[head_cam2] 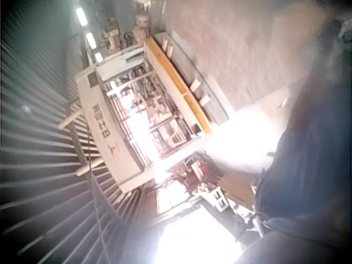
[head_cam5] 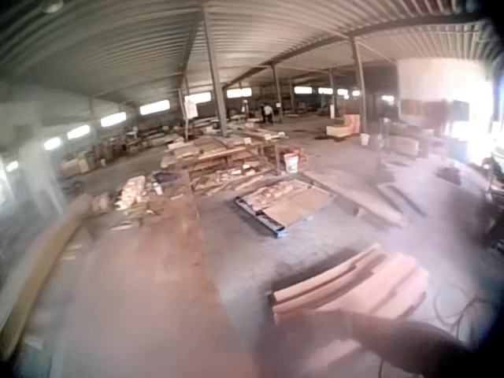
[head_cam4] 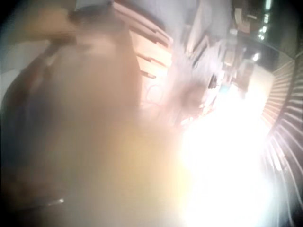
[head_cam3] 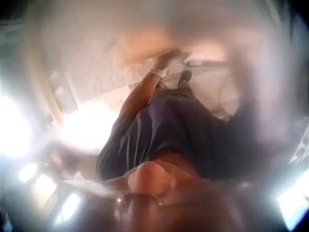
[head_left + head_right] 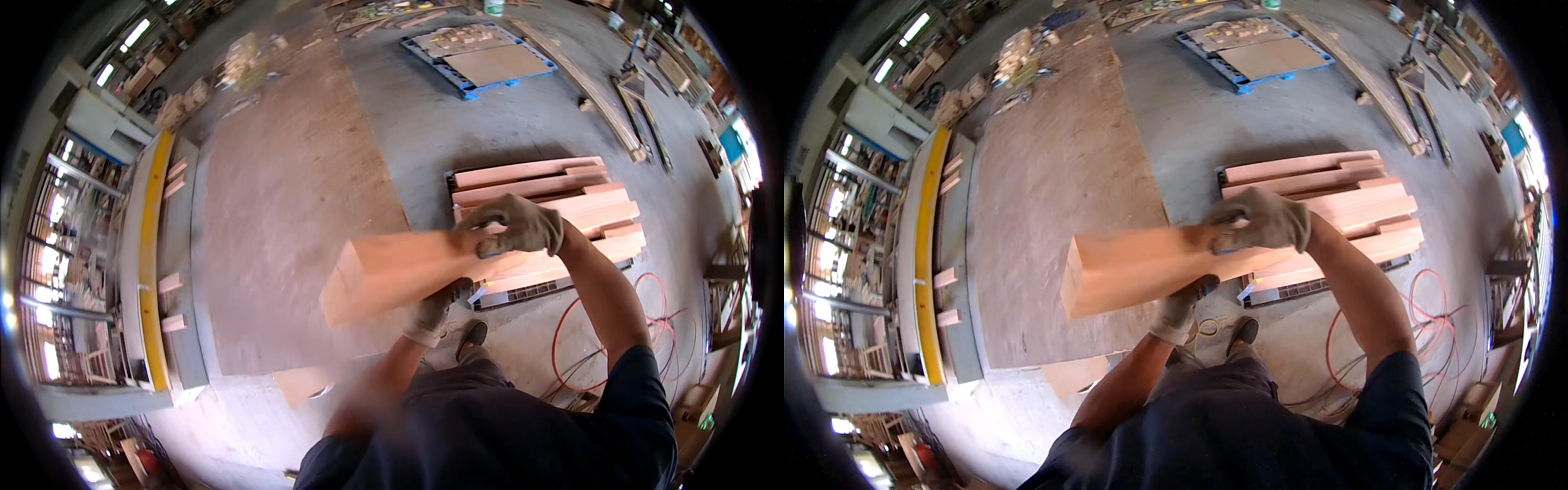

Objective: The person picks up wooden planks from a stack and places them on a workbench. They then use a brush to apply a white substance, likely glue, to the surface of a wooden plank.

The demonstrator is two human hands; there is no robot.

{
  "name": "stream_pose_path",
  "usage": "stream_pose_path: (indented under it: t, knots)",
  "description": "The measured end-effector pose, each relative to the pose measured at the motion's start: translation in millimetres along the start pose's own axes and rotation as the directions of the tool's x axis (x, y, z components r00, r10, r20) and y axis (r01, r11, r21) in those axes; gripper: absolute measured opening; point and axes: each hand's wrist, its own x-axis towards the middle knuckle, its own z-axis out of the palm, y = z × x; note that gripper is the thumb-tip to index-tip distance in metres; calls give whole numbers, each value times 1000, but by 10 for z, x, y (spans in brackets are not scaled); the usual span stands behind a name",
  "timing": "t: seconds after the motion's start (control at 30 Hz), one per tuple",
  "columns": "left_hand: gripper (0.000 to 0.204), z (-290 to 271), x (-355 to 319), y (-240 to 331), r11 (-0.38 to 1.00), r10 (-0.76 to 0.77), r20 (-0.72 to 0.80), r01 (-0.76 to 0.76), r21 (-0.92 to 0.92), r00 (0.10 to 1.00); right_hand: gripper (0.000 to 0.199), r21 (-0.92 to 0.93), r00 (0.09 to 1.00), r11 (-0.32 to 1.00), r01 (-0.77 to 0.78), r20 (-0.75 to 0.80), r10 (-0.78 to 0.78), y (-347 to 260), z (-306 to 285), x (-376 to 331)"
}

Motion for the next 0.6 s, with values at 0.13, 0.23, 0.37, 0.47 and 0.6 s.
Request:
stream_pose_path:
  t: [0.13,0.23,0.37,0.47,0.6]
  knots:
    - [29,84,13,209,1000,1,-176,-2,-4,984,91,11,983,992,-128,-132,128,1072,270,-190]
    - [25,112,-48,324,989,-70,-249,34,-146,966,89,-169,910,897,-409,-5,415,1608,383,-183]
    - [32,-12,-66,94,931,-186,-341,54,-362,921,75,-108,879,875,-471,23,476,2104,583,-51]
    - [38,-236,-183,-85,966,-125,-433,10,-257,893,71,-350,818,814,-463,186,545,2048,721,137]
    - [48,-572,-241,225,990,-65,-581,-23,-142,811,56,-113,901,919,-377,186,392,1845,1067,168]
